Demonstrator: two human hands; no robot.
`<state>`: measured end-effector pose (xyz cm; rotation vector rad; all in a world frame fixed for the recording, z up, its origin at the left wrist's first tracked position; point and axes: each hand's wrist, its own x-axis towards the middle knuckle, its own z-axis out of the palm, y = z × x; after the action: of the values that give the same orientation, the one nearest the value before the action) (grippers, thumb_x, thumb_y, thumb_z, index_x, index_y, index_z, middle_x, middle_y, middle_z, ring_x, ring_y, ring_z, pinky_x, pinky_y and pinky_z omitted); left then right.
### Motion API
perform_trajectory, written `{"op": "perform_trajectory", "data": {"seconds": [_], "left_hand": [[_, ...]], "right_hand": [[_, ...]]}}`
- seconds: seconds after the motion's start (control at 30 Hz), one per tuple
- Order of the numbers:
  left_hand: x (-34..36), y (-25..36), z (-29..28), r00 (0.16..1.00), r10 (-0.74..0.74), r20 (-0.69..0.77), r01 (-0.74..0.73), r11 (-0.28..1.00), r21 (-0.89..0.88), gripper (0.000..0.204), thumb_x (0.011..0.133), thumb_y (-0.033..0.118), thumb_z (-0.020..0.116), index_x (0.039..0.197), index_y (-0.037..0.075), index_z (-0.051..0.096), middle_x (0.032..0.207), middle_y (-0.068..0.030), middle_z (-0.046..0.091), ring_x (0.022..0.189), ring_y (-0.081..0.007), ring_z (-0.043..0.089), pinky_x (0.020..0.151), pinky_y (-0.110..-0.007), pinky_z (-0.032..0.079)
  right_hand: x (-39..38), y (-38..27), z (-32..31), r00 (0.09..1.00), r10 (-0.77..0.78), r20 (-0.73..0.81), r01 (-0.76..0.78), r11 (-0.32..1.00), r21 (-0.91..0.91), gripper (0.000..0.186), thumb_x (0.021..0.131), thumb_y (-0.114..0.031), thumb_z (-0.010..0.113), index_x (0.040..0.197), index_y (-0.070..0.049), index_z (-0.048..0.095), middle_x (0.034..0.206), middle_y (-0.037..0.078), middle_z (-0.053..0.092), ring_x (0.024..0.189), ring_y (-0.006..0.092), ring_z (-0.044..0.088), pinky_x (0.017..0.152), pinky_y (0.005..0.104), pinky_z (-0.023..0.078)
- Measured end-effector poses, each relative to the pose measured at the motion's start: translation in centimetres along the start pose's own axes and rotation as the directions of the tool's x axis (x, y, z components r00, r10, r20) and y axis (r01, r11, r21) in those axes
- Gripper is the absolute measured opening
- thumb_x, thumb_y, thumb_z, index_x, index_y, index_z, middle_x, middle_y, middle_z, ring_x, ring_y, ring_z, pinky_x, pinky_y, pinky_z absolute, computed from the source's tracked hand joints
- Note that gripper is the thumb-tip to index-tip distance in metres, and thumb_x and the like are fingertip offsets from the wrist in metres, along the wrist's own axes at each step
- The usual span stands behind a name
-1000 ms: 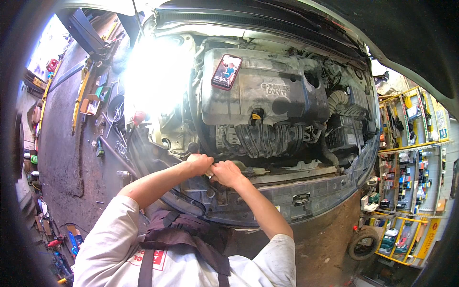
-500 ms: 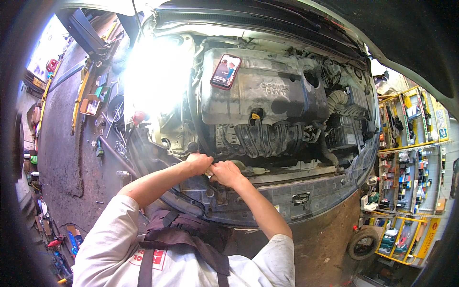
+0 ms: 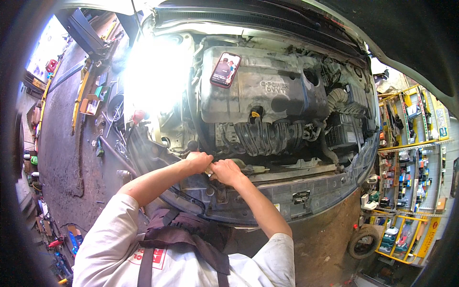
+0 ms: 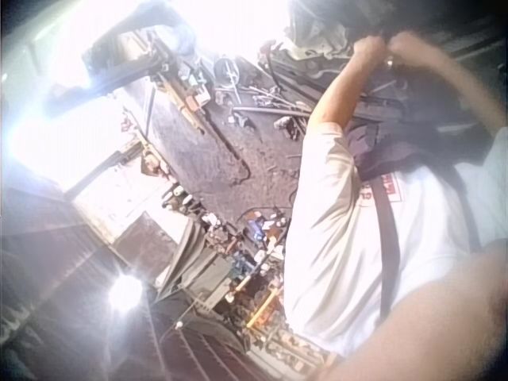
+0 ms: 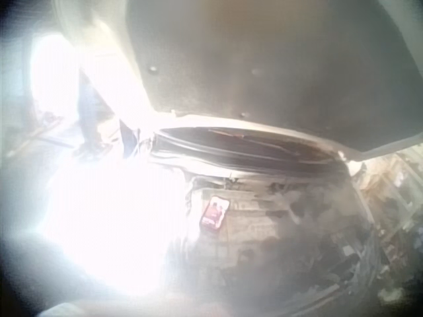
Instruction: The person works on a car engine with the hood open, using a wrench to tighten bolts and a pneumatic impact wrench to secure components. They also retrieve a tool from a nearby workbench and return to the engine bay to continue the repair.
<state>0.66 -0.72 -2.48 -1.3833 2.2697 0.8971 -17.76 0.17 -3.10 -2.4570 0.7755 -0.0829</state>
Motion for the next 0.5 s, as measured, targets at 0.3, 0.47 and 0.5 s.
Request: {"op": "perform_trajectory", "data": {"seconds": [0.3, 0.47, 0.5], "left_hand": [[0.25, -0.26, 0.6, 0.999, 0.019, -0.033, -0.018, 0.999, 0.027, 0.023, 0.079, 0.016, 0.071, 0.099, 0.006, 0.065, 0.09, -0.0169, 0.073, 0.087, -0.0355, 0.072, 0.074, -0.046, 0.057], [0.0, -0.1, 0.18, 1.0, 0.019, -0.022, -0.018, 1.0, 0.015, 0.023, 0.079, 0.016, 0.071, 0.099, 0.006, 0.065, 0.091, -0.0171, 0.073, 0.088, -0.0356, 0.072, 0.074, -0.046, 0.057], [-0.07, -0.05, 0.04, 1.0, 0.018, -0.019, -0.018, 1.0, 0.013, 0.023, 0.079, 0.016, 0.071, 0.099, 0.006, 0.065, 0.091, -0.0171, 0.073, 0.088, -0.0356, 0.072, 0.074, -0.046, 0.057]], "right_hand": [[0.06, 0.06, 0.11, 1.0, 0.005, 0.01, -0.005, 1.0, 0.022, 0.035, 0.076, -0.029, 0.078, 0.101, -0.011, 0.061, 0.084, 0.011, 0.068, 0.08, 0.0368, 0.066, 0.069, 0.0498, 0.051], [0.03, 0.01, -0.08, 1.0, 0.008, 0.019, -0.009, 0.999, 0.033, 0.036, 0.075, -0.027, 0.078, 0.104, -0.012, 0.062, 0.085, 0.012, 0.068, 0.079, 0.0376, 0.066, 0.068, 0.0502, 0.051], [0.02, -0.01, -0.12, 1.0, 0.005, 0.013, -0.006, 0.999, 0.035, 0.036, 0.075, -0.027, 0.078, 0.104, -0.012, 0.062, 0.085, 0.012, 0.069, 0.08, 0.0376, 0.066, 0.068, 0.0502, 0.051]]}}
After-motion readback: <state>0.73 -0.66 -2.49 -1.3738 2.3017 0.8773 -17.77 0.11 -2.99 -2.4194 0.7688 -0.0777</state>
